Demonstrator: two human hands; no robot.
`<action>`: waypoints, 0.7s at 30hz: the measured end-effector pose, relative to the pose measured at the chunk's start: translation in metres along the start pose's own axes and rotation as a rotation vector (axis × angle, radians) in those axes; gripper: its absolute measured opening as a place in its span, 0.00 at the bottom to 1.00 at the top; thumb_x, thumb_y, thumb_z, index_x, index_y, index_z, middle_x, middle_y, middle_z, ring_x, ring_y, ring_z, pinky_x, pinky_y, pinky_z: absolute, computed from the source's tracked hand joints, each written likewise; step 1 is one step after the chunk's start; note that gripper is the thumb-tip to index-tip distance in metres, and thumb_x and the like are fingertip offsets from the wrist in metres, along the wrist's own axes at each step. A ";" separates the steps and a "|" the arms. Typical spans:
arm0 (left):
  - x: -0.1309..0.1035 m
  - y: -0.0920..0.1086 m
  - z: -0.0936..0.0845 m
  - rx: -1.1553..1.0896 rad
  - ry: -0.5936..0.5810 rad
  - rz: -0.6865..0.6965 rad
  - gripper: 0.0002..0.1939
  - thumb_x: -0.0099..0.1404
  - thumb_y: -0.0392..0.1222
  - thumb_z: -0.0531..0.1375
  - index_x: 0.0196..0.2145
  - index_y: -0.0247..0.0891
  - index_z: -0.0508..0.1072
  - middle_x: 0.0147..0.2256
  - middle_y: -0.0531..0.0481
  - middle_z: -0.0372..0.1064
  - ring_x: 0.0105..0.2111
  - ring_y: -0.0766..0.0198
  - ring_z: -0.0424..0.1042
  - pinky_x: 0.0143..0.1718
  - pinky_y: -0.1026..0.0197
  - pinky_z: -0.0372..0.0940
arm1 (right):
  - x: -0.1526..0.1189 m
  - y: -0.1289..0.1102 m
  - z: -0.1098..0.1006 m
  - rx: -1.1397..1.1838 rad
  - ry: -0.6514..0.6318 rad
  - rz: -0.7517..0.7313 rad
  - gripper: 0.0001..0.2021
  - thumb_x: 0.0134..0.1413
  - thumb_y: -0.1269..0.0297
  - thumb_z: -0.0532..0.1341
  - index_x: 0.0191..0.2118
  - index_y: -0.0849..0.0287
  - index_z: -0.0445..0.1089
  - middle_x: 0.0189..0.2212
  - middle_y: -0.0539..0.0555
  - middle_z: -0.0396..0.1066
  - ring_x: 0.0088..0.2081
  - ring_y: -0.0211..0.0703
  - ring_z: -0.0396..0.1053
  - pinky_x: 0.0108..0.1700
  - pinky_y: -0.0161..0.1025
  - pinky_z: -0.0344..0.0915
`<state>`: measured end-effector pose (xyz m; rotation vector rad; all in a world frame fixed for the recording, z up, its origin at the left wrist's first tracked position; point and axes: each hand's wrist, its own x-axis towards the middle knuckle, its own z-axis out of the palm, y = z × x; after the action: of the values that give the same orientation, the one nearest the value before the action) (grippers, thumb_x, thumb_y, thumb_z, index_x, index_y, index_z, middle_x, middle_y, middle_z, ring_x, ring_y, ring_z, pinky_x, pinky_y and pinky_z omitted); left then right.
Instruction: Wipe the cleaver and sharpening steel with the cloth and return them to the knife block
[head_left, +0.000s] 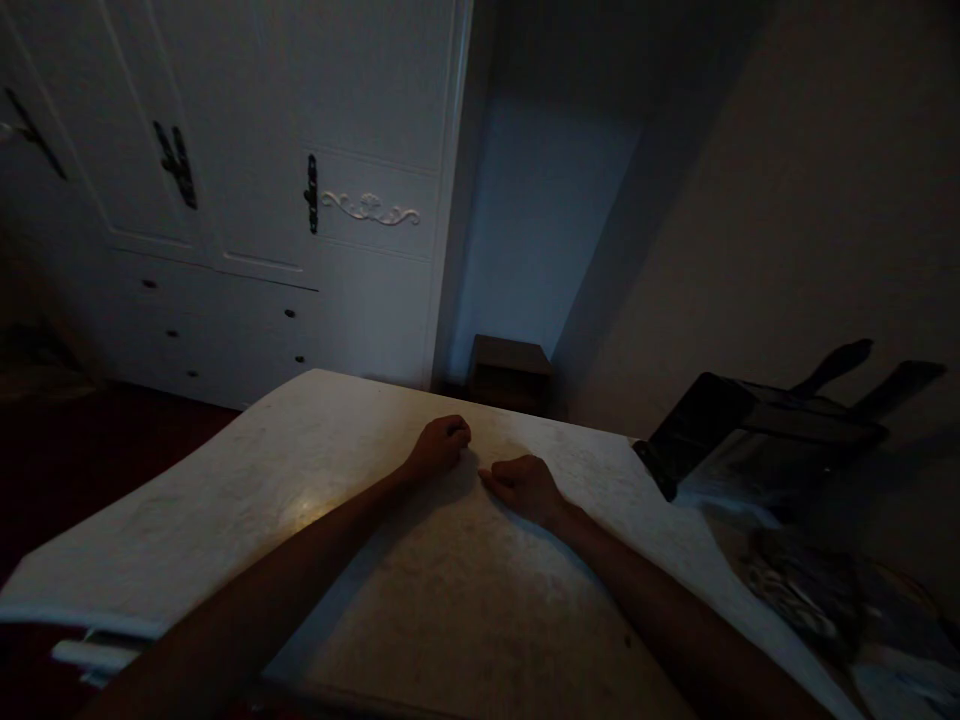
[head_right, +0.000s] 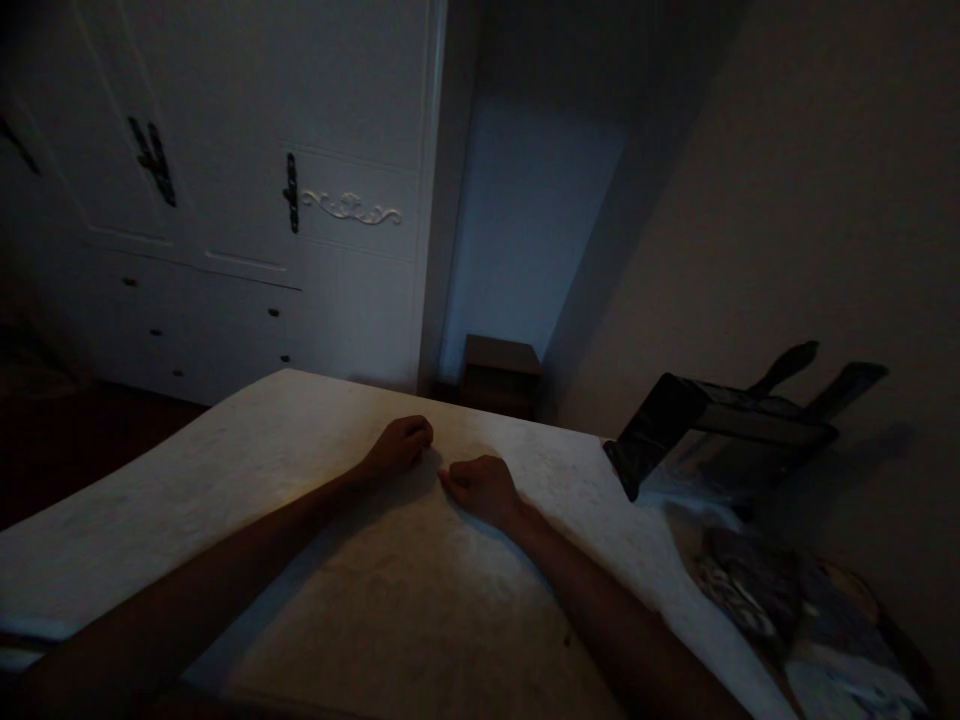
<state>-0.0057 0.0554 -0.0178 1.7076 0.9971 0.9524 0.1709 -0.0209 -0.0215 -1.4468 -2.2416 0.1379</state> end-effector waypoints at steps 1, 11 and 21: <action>0.002 0.000 0.001 0.024 -0.008 0.000 0.06 0.54 0.40 0.52 0.23 0.38 0.65 0.18 0.56 0.60 0.16 0.68 0.60 0.20 0.65 0.53 | -0.001 -0.001 0.001 -0.058 -0.012 -0.014 0.24 0.61 0.53 0.50 0.16 0.57 0.55 0.14 0.46 0.54 0.19 0.35 0.53 0.26 0.37 0.43; -0.003 0.006 0.002 0.177 -0.063 0.113 0.07 0.54 0.40 0.51 0.20 0.38 0.63 0.19 0.54 0.60 0.22 0.66 0.59 0.25 0.64 0.54 | -0.002 -0.006 -0.001 -0.145 -0.074 -0.017 0.20 0.63 0.57 0.54 0.20 0.56 0.66 0.18 0.48 0.67 0.21 0.37 0.62 0.27 0.37 0.44; -0.021 0.009 0.014 -0.015 -0.275 0.155 0.09 0.54 0.37 0.56 0.32 0.34 0.74 0.32 0.47 0.73 0.33 0.63 0.71 0.35 0.63 0.64 | -0.003 -0.007 -0.005 -0.136 -0.099 -0.008 0.12 0.62 0.63 0.56 0.28 0.57 0.71 0.25 0.50 0.75 0.25 0.39 0.68 0.28 0.36 0.47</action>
<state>0.0014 0.0298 -0.0172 1.8642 0.6838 0.7922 0.1688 -0.0278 -0.0158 -1.5313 -2.3776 0.0561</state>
